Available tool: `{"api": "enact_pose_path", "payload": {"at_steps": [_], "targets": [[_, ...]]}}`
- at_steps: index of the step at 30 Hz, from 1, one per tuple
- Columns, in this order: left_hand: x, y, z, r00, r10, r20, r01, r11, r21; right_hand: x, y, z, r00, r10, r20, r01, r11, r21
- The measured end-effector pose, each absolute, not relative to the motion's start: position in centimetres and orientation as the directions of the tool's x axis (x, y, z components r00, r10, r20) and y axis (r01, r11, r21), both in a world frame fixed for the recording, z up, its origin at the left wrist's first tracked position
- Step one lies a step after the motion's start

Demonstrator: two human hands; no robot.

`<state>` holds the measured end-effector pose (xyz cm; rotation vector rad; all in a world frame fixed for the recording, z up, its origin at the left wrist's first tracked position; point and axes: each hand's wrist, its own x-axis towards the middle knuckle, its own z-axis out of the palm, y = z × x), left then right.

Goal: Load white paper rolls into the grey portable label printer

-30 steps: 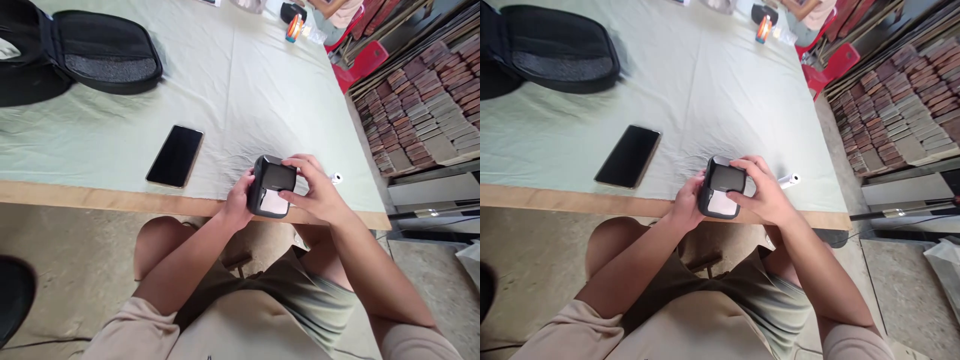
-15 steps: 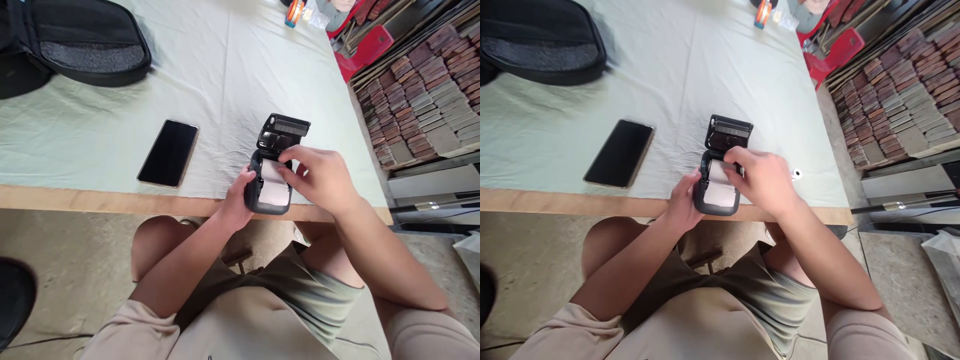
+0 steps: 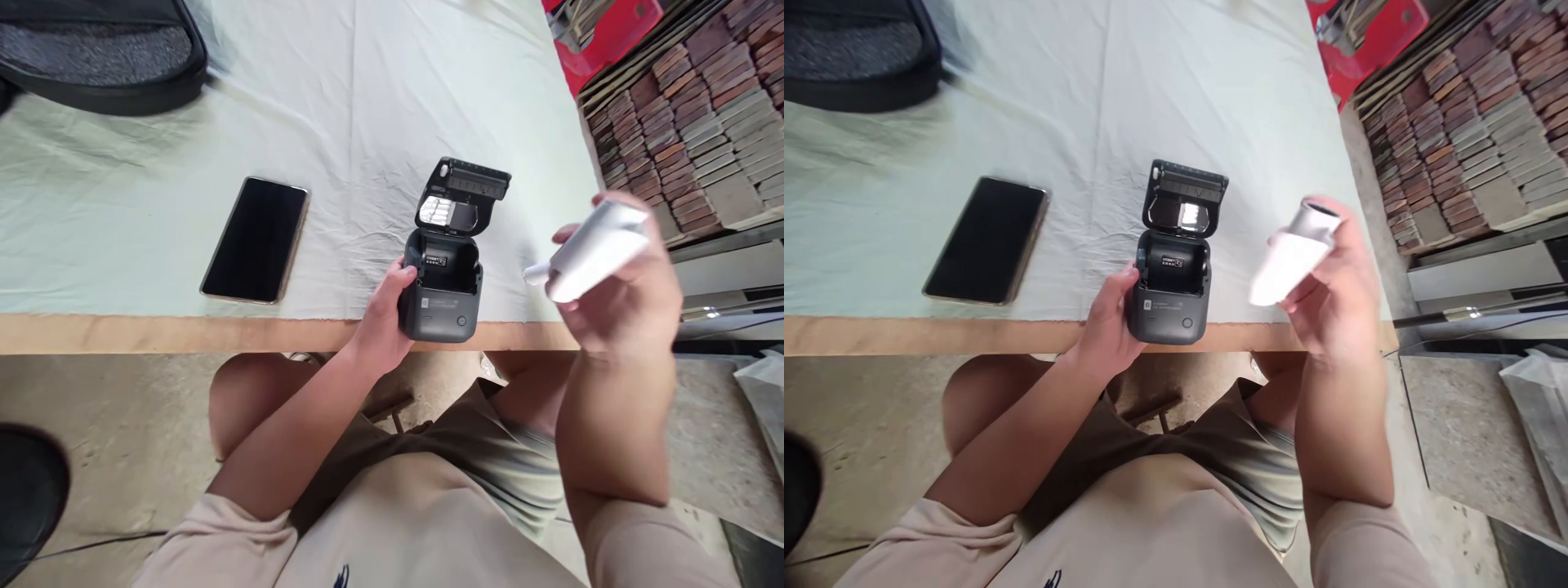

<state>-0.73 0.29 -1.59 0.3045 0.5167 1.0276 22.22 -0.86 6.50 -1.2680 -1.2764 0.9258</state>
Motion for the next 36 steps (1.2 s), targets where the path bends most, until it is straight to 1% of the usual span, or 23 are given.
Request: {"api": "enact_pose_path", "payload": {"at_steps": [1, 2, 4, 6, 7, 9, 11, 14, 15, 16, 17, 19, 20, 21, 23, 25, 28, 31, 32, 33, 34, 36], "targets": [[-0.8, 0.4, -1.6, 0.42, 0.868, -0.263, -0.73, 0.496, 0.47, 22.8, -1.2, 5.4, 0.165, 0.983, 0.08, 0.064, 0.07, -0.995], [-0.8, 0.4, -1.7, 0.425, 0.867, -0.26, -0.73, 0.498, 0.468, 23.1, -1.4, 4.2, 0.183, 0.982, 0.037, 0.031, 0.031, -0.999], [-0.8, 0.5, -1.7, 0.424, 0.871, -0.249, -0.73, 0.492, 0.475, 23.3, -1.3, 2.0, 0.207, 0.978, 0.008, 0.028, 0.003, -1.0], [-0.8, 0.6, -1.7, 0.416, 0.877, -0.24, -0.729, 0.479, 0.488, 23.1, -0.6, 0.2, 0.212, 0.975, 0.069, 0.11, 0.046, -0.993], [-0.7, 0.6, -1.6, 0.412, 0.88, -0.239, -0.728, 0.475, 0.495, 22.9, -0.1, -0.5, 0.202, 0.971, 0.127, 0.199, 0.086, -0.976], [-0.6, 0.7, -1.5, 0.405, 0.88, -0.247, -0.725, 0.474, 0.5, 22.5, 0.9, -1.7, 0.151, 0.956, 0.253, 0.421, 0.17, -0.891], [-0.5, 0.7, -1.4, 0.392, 0.882, -0.262, -0.728, 0.471, 0.498, 22.2, 1.6, -2.5, 0.099, 0.948, 0.302, 0.579, 0.192, -0.792], [-0.5, 0.6, -1.1, 0.371, 0.889, -0.27, -0.73, 0.459, 0.507, 22.2, 1.3, -2.6, 0.09, 0.962, 0.259, 0.649, 0.141, -0.747], [-0.6, 0.6, -1.0, 0.364, 0.89, -0.274, -0.729, 0.456, 0.511, 22.5, 0.9, -2.4, 0.09, 0.958, 0.272, 0.664, 0.146, -0.733], [-0.6, 0.6, -0.9, 0.36, 0.889, -0.282, -0.726, 0.457, 0.514, 23.1, 0.3, -2.1, 0.096, 0.942, 0.321, 0.683, 0.172, -0.71], [-0.7, 0.5, -0.8, 0.355, 0.887, -0.295, -0.723, 0.461, 0.515, 23.8, -0.2, -1.8, 0.112, 0.91, 0.399, 0.709, 0.208, -0.674], [-0.7, 0.5, -0.5, 0.337, 0.884, -0.325, -0.725, 0.464, 0.509, 25.8, -1.2, -1.4, 0.169, 0.815, 0.554, 0.786, 0.228, -0.575], [-0.7, 0.5, -0.4, 0.327, 0.884, -0.335, -0.73, 0.461, 0.505, 26.9, -1.5, -1.5, 0.206, 0.78, 0.592, 0.823, 0.189, -0.535], [-0.7, 0.5, -0.2, 0.318, 0.884, -0.343, -0.735, 0.458, 0.501, 28.0, -1.6, -1.8, 0.247, 0.771, 0.586, 0.848, 0.121, -0.517], [-0.5, 0.6, 0.1, 0.302, 0.883, -0.36, -0.738, 0.455, 0.498, 29.7, -1.1, -3.1, 0.322, 0.815, 0.481, 0.853, -0.029, -0.522], [-0.3, 0.7, 0.4, 0.288, 0.88, -0.378, -0.732, 0.457, 0.506, 30.7, -0.1, -4.6, 0.356, 0.854, 0.38, 0.838, -0.112, -0.534], [-0.1, 0.9, 0.7, 0.27, 0.874, -0.403, -0.724, 0.461, 0.514, 30.8, 1.4, -6.2, 0.37, 0.864, 0.341, 0.828, -0.14, -0.542], [-0.1, 0.9, 0.7, 0.258, 0.87, -0.419, -0.705, 0.466, 0.534, 30.8, 1.9, -6.3, 0.362, 0.871, 0.333, 0.827, -0.135, -0.546], [-0.1, 0.9, 0.7, 0.25, 0.871, -0.422, -0.695, 0.465, 0.548, 30.8, 1.9, -6.1, 0.357, 0.874, 0.33, 0.816, -0.12, -0.565], [-0.1, 0.9, 0.7, 0.244, 0.872, -0.424, -0.685, 0.464, 0.561, 30.9, 1.8, -5.9, 0.357, 0.875, 0.326, 0.79, -0.097, -0.606], [-0.2, 0.9, 0.7, 0.238, 0.874, -0.424, -0.678, 0.462, 0.571, 30.9, 1.6, -5.5, 0.365, 0.876, 0.314, 0.738, -0.067, -0.671], [-0.2, 0.8, 0.7, 0.244, 0.869, -0.43, -0.672, 0.471, 0.572, 30.8, 1.1, -4.8, 0.399, 0.882, 0.251, 0.542, -0.005, -0.841]]}}
